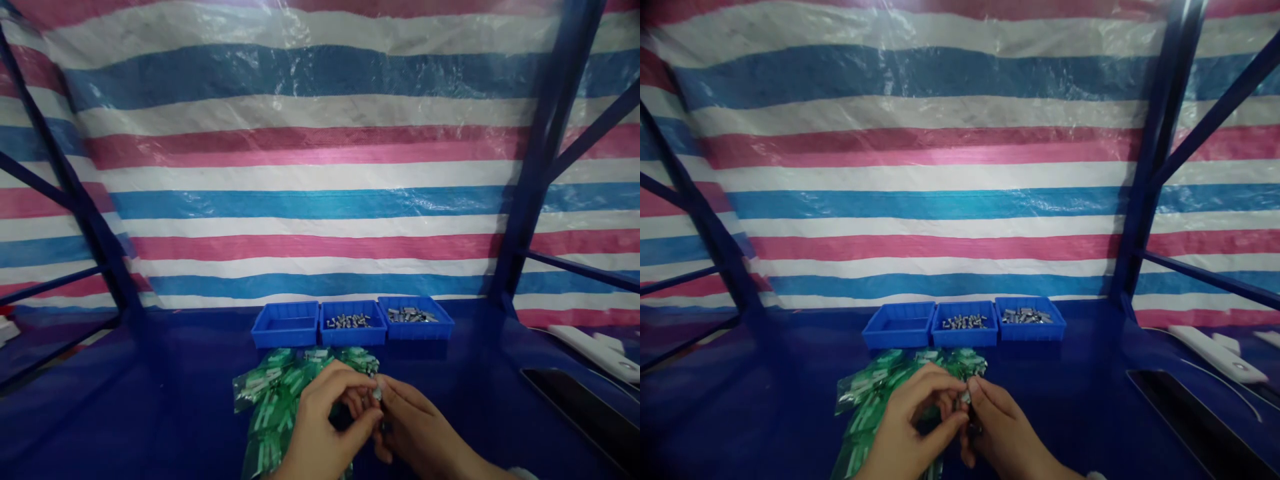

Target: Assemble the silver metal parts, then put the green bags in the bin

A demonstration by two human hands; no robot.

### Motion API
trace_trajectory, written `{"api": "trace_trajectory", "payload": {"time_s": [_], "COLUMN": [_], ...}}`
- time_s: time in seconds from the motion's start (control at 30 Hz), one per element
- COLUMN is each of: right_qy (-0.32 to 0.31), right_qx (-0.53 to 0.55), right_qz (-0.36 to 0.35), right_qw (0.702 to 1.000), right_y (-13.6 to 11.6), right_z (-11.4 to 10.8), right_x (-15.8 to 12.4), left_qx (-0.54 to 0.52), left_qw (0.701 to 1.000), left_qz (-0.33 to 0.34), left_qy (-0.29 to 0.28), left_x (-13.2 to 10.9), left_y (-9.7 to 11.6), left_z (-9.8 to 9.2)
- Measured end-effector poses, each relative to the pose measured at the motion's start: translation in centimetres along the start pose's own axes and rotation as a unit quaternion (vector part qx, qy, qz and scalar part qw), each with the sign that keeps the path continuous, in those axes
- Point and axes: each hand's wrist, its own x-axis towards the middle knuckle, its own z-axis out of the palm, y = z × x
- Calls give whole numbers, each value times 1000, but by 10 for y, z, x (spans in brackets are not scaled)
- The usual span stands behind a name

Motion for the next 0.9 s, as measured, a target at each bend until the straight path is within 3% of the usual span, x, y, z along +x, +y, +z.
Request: {"api": "trace_trajectory", "payload": {"time_s": [0.13,0.3,0.43,0.57,0.63,0.73,0.9], "right_qy": [9,23,56,106,98,47,-81], "right_qx": [-53,-126,-184,-239,-291,-436,-617], "right_qz": [-12,-46,-122,-164,-163,-168,-169], "right_qw": [998,991,974,951,938,883,765], "right_y": [7,6,-19,-42,-47,-49,-43], "right_z": [-3,-8,-18,-31,-36,-39,-33], "right_x": [3,5,10,17,19,17,5], "left_qx": [6,41,131,180,202,230,242], "left_qw": [1000,998,989,982,977,969,962], "left_qz": [-10,44,69,54,47,47,69], "left_qy": [8,13,10,-16,-48,-76,-101], "left_x": [-2,4,44,97,110,105,60], "left_y": [3,7,-1,-33,-48,-55,-30], "left_z": [7,10,-2,-17,-22,-26,-28]}}
